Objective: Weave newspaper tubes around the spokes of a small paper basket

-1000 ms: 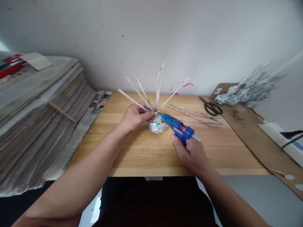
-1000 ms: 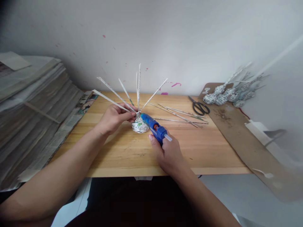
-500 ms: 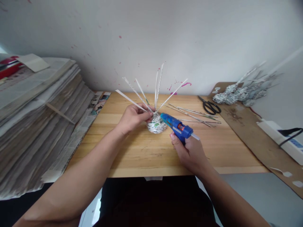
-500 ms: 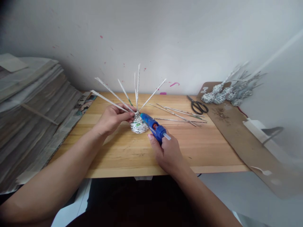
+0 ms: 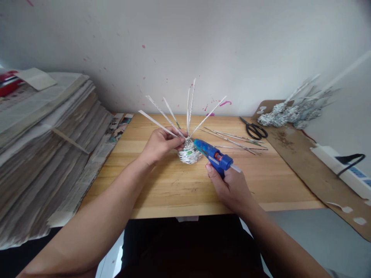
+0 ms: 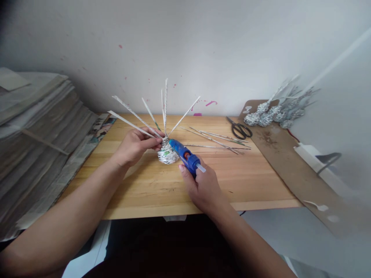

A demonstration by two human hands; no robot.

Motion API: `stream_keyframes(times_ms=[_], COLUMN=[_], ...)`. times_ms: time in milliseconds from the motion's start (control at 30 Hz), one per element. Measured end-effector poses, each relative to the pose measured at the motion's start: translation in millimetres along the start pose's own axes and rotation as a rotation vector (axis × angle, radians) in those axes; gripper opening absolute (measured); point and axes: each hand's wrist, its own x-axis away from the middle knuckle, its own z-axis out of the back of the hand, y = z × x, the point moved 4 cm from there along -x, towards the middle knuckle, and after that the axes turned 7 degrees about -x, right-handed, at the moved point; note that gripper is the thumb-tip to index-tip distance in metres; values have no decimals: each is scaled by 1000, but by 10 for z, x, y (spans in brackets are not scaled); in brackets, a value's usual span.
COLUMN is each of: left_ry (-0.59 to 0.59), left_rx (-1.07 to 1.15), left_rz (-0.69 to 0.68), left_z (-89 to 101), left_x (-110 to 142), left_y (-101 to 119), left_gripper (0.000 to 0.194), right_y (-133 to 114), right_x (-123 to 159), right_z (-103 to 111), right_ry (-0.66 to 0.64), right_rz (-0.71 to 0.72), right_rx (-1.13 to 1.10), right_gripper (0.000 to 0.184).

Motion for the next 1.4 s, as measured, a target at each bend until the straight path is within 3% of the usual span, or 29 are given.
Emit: stream_keyframes(times_ms=[433,567,667,767,867,967,1067,1167,1400], left_ry=[7,-10,34,80,73,92,94,99,84], left_rx=[0,-17,-31,-50,-125,-185,-199,-201,-203], left_rz=[10,8,2,44,102,110,118,133,107], left_z=[3,24,48,60,41,23,7,9,38], left_x=[1,-8,3,21,49,74,81,74,63], left_y=[-3,-28,-22,3,52,112,132,116,85], left_gripper=[38,37,29,21,21,19,20,24,25], right_y=[17,77,164,354,646,898,1127,1371,1728], right_x=[8,47,179,398,632,757,728,628,480], right_z=[10,150,377,749,1319,1939,2361,2503,2322], right_ry=[-6,-15,-60,-124,-159,-168,-182,-169,-121], right_rz=[-41,-77,-52,-12,-137,-238,-302,-423,-528], right_rx=[-9,34,131,401,769,1069,1193,1171,1185], right_gripper=[21,21,25,45,58,58,55,57,66])
